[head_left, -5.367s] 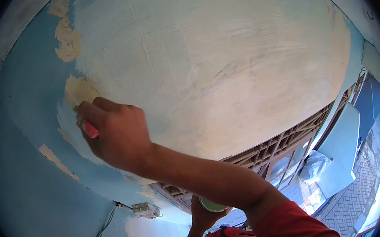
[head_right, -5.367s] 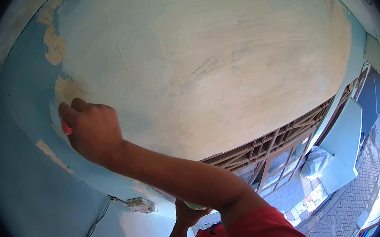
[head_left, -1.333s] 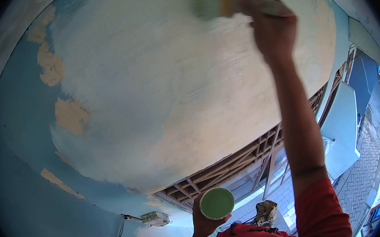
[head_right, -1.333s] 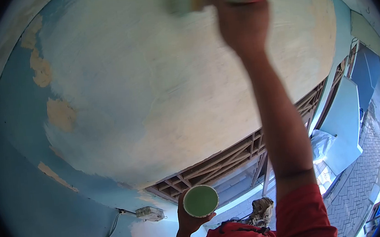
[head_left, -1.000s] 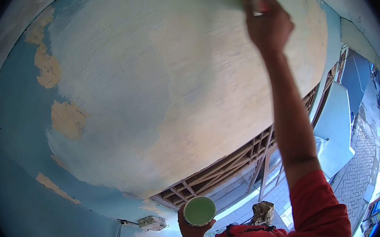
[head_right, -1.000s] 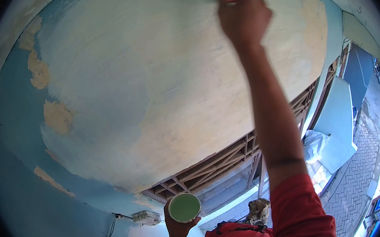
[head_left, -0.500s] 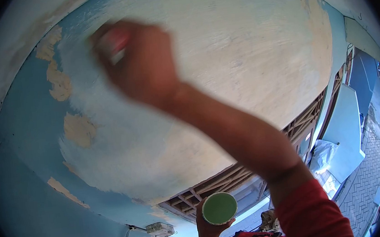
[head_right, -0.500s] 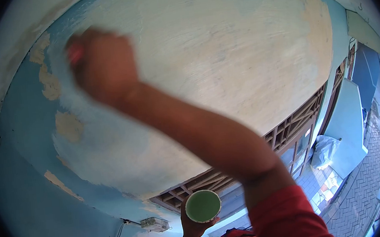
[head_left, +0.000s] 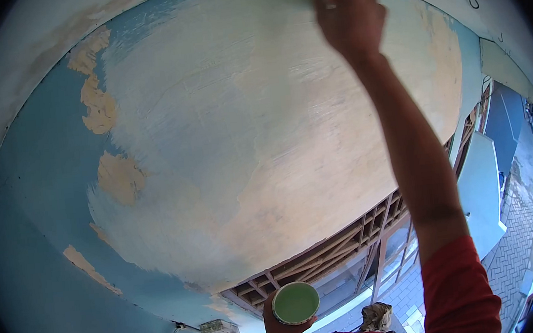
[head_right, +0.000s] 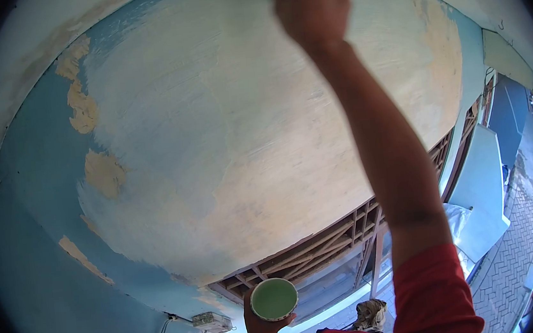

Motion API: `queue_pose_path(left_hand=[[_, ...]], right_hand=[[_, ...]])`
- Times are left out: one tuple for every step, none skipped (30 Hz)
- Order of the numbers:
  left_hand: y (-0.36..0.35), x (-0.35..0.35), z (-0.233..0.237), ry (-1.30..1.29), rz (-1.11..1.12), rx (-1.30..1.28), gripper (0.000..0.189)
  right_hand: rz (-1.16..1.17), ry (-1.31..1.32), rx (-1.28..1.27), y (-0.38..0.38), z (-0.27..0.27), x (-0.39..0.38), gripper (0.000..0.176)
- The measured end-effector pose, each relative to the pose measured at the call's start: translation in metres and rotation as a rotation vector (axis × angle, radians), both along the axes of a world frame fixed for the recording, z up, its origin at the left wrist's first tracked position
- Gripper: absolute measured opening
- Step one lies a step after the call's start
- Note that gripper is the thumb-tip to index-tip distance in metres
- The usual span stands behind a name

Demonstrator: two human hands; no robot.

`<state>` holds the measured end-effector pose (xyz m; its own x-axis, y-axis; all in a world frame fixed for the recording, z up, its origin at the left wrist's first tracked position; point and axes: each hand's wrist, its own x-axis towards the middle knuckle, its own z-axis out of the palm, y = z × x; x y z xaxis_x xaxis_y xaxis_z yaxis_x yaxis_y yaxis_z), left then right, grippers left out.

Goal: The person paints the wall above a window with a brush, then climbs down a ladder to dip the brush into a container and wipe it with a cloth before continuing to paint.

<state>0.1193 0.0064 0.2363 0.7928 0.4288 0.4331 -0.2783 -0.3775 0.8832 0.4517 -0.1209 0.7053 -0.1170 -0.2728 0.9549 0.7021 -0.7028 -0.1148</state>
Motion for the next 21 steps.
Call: queue_pose_path(left_hand=[[-0.002,0.004,0.002,-0.002,-0.005,0.0,0.11],[-0.006,0.009,0.004,0.003,-0.008,0.024,0.11],[-0.009,0.015,0.007,0.008,-0.011,0.048,0.11],[-0.013,0.02,0.01,0.004,-0.012,0.051,0.11],[-0.019,0.024,0.013,-0.004,-0.058,-0.003,0.11],[-0.023,0.029,0.015,-0.012,-0.104,-0.057,0.111],[-0.026,0.033,0.016,-0.029,-0.15,-0.109,0.109],[-0.029,0.036,0.017,-0.03,-0.151,-0.104,0.109],[-0.031,0.037,0.017,-0.034,-0.15,-0.07,0.108],[-0.033,0.04,0.017,-0.04,-0.151,-0.036,0.107],[-0.031,0.042,0.007,-0.025,-0.193,-0.062,0.112],[-0.031,0.042,0.009,-0.025,-0.196,-0.06,0.112],[-0.032,0.04,0.012,-0.024,-0.186,-0.044,0.112],[-0.032,0.038,0.014,-0.022,-0.177,-0.029,0.112],[-0.031,0.036,0.014,-0.022,-0.179,-0.031,0.112],[-0.029,0.032,0.014,-0.02,-0.17,-0.032,0.112],[-0.026,0.03,0.014,-0.02,-0.16,-0.032,0.111],[-0.023,0.026,0.012,-0.023,-0.161,-0.035,0.111],[-0.02,0.021,0.01,-0.002,-0.151,-0.054,0.11],[-0.016,0.016,0.009,0.019,-0.14,-0.071,0.109],[-0.014,0.011,0.013,0.019,-0.137,-0.07,0.109]], right_hand=[[0.048,-0.098,-0.077,0.026,-0.002,-0.022,0.014],[0.054,-0.179,-0.136,0.049,-0.005,-0.05,0.012],[0.118,-0.141,-0.174,0.077,-0.006,-0.072,0.017],[0.208,-0.144,-0.214,0.098,-0.006,-0.096,0.02],[0.284,-0.165,-0.255,0.115,-0.009,-0.121,0.017],[0.399,-0.162,-0.337,0.126,-0.01,-0.144,0.016],[0.529,-0.178,-0.43,0.135,-0.012,-0.163,0.016],[0.554,-0.138,-0.465,0.144,-0.013,-0.182,0.016],[0.673,-0.094,-0.501,0.15,-0.012,-0.193,0.011],[0.67,-0.095,-0.499,0.15,-0.008,-0.194,0.011],[0.761,-0.036,-0.444,0.149,-0.003,-0.193,0.009],[0.853,0.023,-0.388,0.15,0.001,-0.191,0.011],[0.871,0.065,-0.234,0.14,0.007,-0.184,0.019],[0.909,0.22,-0.285,0.121,0.013,-0.166,0.017],[0.908,0.219,-0.195,0.114,0.018,-0.136,0.023],[0.814,0.103,0.004,0.114,0.02,-0.095,0.031],[0.962,0.296,-0.053,0.073,0.019,-0.085,0.032],[0.941,-0.052,-0.042,0.047,0.019,-0.049,0.021],[0.942,-0.049,-0.046,0.02,0.017,-0.021,0.021],[0.818,0.027,0.038,-0.006,0.015,0.005,0.016],[0.694,0.1,0.12,-0.032,0.013,0.028,0.018]])
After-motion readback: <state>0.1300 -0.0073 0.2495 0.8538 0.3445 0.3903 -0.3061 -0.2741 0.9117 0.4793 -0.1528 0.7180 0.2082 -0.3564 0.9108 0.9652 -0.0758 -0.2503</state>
